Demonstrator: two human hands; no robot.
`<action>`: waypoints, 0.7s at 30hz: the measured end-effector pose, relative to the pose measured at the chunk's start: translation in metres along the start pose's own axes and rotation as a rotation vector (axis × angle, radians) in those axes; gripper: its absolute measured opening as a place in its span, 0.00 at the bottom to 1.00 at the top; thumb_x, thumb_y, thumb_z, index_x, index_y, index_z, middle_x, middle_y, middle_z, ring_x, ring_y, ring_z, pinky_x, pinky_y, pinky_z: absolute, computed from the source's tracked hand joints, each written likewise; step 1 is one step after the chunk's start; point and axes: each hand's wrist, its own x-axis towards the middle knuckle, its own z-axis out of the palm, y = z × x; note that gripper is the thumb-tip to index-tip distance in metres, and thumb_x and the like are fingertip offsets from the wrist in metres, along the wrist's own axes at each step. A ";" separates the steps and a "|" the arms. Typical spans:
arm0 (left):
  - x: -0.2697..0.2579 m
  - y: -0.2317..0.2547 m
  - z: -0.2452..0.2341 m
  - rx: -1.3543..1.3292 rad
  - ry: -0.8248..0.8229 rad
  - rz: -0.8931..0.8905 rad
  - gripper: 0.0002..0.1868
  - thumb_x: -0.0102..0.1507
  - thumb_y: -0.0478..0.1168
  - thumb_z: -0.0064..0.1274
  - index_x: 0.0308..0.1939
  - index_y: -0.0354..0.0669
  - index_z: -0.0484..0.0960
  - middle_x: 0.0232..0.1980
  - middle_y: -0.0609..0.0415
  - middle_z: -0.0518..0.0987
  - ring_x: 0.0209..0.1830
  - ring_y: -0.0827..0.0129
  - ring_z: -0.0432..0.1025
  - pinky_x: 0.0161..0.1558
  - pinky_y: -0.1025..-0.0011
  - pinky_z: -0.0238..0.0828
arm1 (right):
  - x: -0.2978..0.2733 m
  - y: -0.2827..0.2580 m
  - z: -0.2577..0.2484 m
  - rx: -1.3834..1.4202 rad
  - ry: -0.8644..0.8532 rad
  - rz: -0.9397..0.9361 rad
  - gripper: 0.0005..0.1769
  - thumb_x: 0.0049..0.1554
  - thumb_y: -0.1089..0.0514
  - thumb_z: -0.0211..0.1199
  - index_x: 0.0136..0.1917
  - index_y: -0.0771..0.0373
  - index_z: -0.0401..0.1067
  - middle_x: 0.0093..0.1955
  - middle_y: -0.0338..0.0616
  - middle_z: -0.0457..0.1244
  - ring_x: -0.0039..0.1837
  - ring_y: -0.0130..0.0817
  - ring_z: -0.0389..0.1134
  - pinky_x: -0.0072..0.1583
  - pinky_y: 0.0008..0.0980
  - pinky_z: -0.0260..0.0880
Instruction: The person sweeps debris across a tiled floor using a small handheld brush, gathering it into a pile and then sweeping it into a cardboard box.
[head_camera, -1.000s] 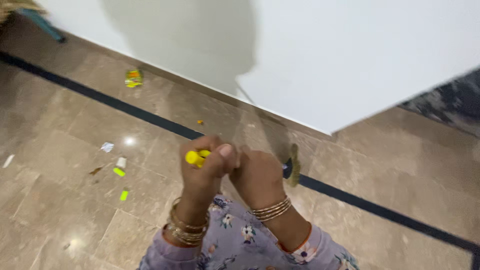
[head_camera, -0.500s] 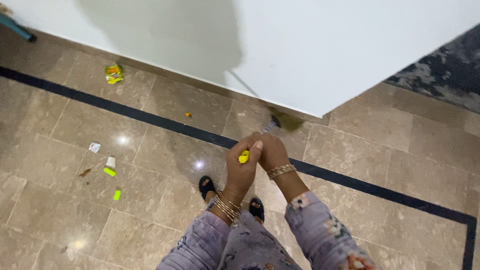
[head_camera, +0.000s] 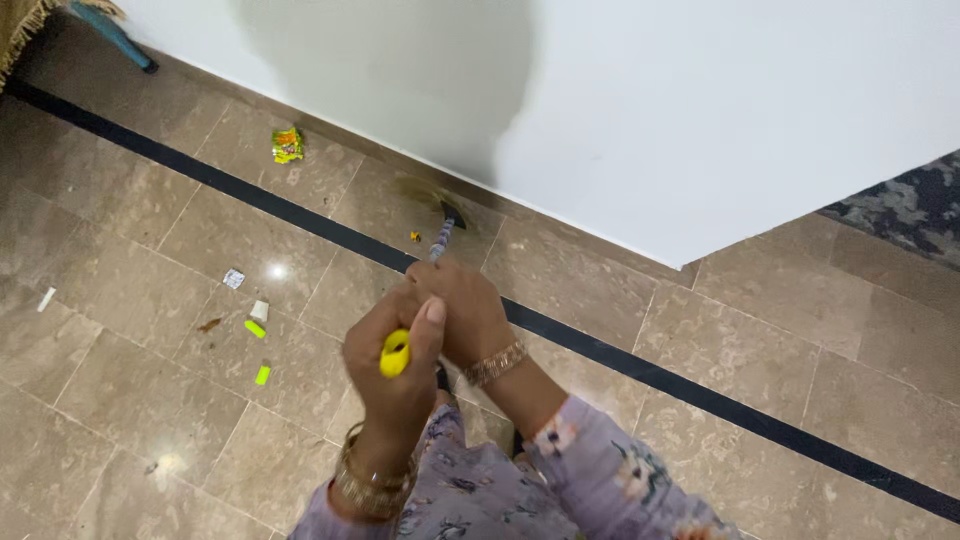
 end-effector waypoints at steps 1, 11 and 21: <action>0.000 0.017 -0.001 -0.004 -0.001 0.002 0.15 0.69 0.35 0.55 0.27 0.37 0.71 0.27 0.59 0.70 0.27 0.80 0.60 0.30 0.78 0.57 | -0.004 -0.013 -0.017 -0.004 0.002 0.001 0.08 0.53 0.52 0.60 0.40 0.58 0.72 0.41 0.45 0.68 0.48 0.49 0.70 0.45 0.46 0.70; 0.018 0.026 -0.014 -0.594 0.009 -0.257 0.15 0.68 0.32 0.48 0.26 0.40 0.68 0.27 0.54 0.72 0.26 0.77 0.60 0.32 0.73 0.61 | -0.022 -0.044 -0.046 -0.169 -0.055 0.360 0.09 0.52 0.54 0.65 0.35 0.60 0.74 0.34 0.54 0.67 0.38 0.52 0.71 0.40 0.46 0.72; 0.047 -0.100 -0.038 -0.515 0.015 -0.359 0.15 0.67 0.33 0.50 0.25 0.40 0.68 0.29 0.60 0.70 0.30 0.78 0.61 0.34 0.75 0.62 | 0.046 0.037 0.086 -0.118 -0.241 0.326 0.08 0.53 0.53 0.64 0.43 0.58 0.73 0.39 0.49 0.68 0.43 0.49 0.72 0.45 0.46 0.73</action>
